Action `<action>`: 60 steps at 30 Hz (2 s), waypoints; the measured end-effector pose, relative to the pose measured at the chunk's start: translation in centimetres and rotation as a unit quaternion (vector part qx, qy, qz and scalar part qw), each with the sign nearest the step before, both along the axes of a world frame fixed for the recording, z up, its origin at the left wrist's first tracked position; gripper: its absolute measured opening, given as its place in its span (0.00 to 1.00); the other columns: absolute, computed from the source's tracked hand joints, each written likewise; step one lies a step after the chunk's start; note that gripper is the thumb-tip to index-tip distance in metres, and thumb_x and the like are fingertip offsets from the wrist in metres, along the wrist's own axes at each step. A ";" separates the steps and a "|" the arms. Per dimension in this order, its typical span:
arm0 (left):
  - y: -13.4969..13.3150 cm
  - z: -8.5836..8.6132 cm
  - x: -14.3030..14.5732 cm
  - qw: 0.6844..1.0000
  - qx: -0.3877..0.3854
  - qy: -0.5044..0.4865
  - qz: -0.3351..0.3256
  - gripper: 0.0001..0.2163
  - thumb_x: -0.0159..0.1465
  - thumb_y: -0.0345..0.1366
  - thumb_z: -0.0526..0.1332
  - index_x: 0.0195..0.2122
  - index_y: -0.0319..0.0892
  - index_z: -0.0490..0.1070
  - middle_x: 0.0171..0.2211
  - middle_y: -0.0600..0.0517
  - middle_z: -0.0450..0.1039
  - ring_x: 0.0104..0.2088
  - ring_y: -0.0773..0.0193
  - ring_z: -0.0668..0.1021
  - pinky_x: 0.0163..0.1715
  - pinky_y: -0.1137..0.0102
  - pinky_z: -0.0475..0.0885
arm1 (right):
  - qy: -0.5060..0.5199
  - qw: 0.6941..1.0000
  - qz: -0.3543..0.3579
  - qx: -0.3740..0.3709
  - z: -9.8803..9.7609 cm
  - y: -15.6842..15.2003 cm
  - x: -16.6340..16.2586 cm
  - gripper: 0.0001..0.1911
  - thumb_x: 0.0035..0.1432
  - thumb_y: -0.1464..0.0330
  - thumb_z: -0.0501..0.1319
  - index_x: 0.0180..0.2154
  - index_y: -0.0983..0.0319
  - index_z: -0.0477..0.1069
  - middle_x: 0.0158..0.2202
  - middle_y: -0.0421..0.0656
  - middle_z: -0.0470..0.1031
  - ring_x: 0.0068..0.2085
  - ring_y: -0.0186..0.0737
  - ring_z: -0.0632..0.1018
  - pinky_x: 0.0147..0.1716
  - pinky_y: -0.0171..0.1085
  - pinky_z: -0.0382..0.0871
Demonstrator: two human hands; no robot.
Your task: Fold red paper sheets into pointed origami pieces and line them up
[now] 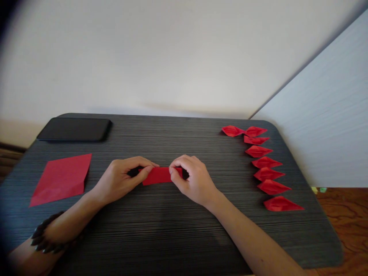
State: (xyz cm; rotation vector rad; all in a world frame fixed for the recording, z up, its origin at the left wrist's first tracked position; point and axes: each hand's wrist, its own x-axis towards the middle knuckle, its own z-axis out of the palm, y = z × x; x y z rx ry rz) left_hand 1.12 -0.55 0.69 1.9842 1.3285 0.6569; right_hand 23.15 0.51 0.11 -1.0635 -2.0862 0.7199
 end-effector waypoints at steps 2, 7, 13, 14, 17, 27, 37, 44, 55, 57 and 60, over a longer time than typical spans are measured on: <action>0.3 0.0 -0.5 1.000 0.005 0.015 0.016 0.08 0.64 0.36 0.56 0.37 0.43 0.75 0.38 0.53 0.78 0.39 0.64 0.78 0.42 0.70 0.70 | -0.009 0.999 -0.027 -0.017 -0.2 0.5 0.4 0.06 0.58 0.72 0.56 0.31 0.61 0.70 0.32 0.41 0.77 0.33 0.36 0.75 0.38 0.38 0.66; 0.9 -0.1 -1.2 0.997 0.024 0.043 0.066 0.08 0.63 0.36 0.56 0.35 0.42 0.74 0.36 0.52 0.78 0.37 0.63 0.77 0.39 0.69 0.70 | -0.024 0.997 -0.060 -0.044 -0.7 1.4 1.2 0.06 0.59 0.71 0.56 0.32 0.62 0.72 0.33 0.41 0.77 0.35 0.36 0.76 0.37 0.37 0.66; 0.8 -0.3 -0.5 0.997 0.041 0.023 0.059 0.07 0.63 0.35 0.56 0.35 0.42 0.74 0.39 0.51 0.77 0.40 0.63 0.76 0.43 0.67 0.70 | -0.038 0.997 -0.048 -0.056 -0.8 0.7 0.4 0.08 0.59 0.63 0.59 0.39 0.60 0.71 0.34 0.39 0.76 0.35 0.35 0.74 0.39 0.38 0.63; 0.7 -0.4 -0.4 0.997 0.048 0.023 0.059 0.07 0.64 0.34 0.56 0.34 0.42 0.74 0.39 0.51 0.76 0.41 0.63 0.76 0.43 0.67 0.70 | -0.044 0.996 -0.054 -0.054 -0.8 0.6 0.2 0.09 0.57 0.63 0.62 0.39 0.60 0.70 0.34 0.39 0.75 0.34 0.36 0.73 0.38 0.38 0.63; 0.5 -0.9 -0.2 0.991 0.116 0.039 0.049 0.06 0.64 0.33 0.57 0.36 0.41 0.73 0.42 0.49 0.75 0.45 0.61 0.74 0.48 0.64 0.69 | -0.050 0.994 -0.073 -0.065 -1.0 0.5 -0.2 0.06 0.56 0.67 0.63 0.37 0.60 0.69 0.31 0.37 0.75 0.33 0.34 0.72 0.37 0.37 0.62; 0.1 -1.8 -0.1 0.930 0.271 0.211 -0.133 0.15 0.65 0.28 0.54 0.52 0.39 0.68 0.52 0.47 0.69 0.54 0.55 0.66 0.53 0.58 0.65 | -0.094 0.989 -0.115 -0.014 -1.7 0.7 -0.4 0.09 0.55 0.69 0.63 0.41 0.60 0.71 0.33 0.39 0.75 0.34 0.37 0.71 0.37 0.38 0.63; -0.5 -1.3 -0.3 0.938 0.239 0.227 -0.111 0.15 0.65 0.31 0.54 0.53 0.41 0.68 0.50 0.49 0.70 0.52 0.56 0.67 0.50 0.59 0.67 | -0.095 0.994 -0.011 0.058 -1.8 0.5 -0.1 0.13 0.62 0.71 0.56 0.47 0.57 0.73 0.39 0.43 0.75 0.39 0.38 0.73 0.40 0.40 0.68; 0.0 -1.5 -1.9 0.944 0.215 0.213 -0.131 0.17 0.65 0.29 0.52 0.56 0.42 0.65 0.55 0.49 0.67 0.59 0.54 0.61 0.56 0.58 0.62 | -0.165 0.980 0.049 0.103 -1.7 0.6 0.1 0.16 0.63 0.71 0.55 0.51 0.59 0.70 0.41 0.45 0.73 0.38 0.39 0.71 0.38 0.40 0.69; -0.2 -0.8 -1.4 0.949 0.193 0.214 -0.129 0.17 0.64 0.28 0.52 0.53 0.40 0.67 0.53 0.46 0.66 0.55 0.53 0.63 0.56 0.57 0.62 | -0.243 0.955 0.061 0.161 -1.5 -0.1 -0.6 0.20 0.62 0.75 0.54 0.55 0.60 0.67 0.41 0.47 0.72 0.38 0.40 0.70 0.39 0.41 0.68; -0.2 -0.8 -1.4 0.950 0.190 0.214 -0.128 0.17 0.63 0.28 0.52 0.52 0.40 0.67 0.53 0.46 0.65 0.55 0.53 0.63 0.56 0.56 0.62 | -0.247 0.954 0.068 0.159 -1.6 0.0 -0.6 0.21 0.61 0.75 0.54 0.56 0.60 0.66 0.42 0.47 0.72 0.39 0.41 0.70 0.39 0.42 0.68; -0.2 -0.8 -1.4 0.952 0.184 0.211 -0.124 0.17 0.63 0.29 0.52 0.54 0.40 0.66 0.53 0.45 0.65 0.55 0.52 0.63 0.56 0.55 0.62 | -0.248 0.953 0.072 0.157 -1.6 0.1 -0.5 0.20 0.61 0.74 0.53 0.55 0.59 0.66 0.43 0.47 0.71 0.40 0.42 0.69 0.39 0.42 0.68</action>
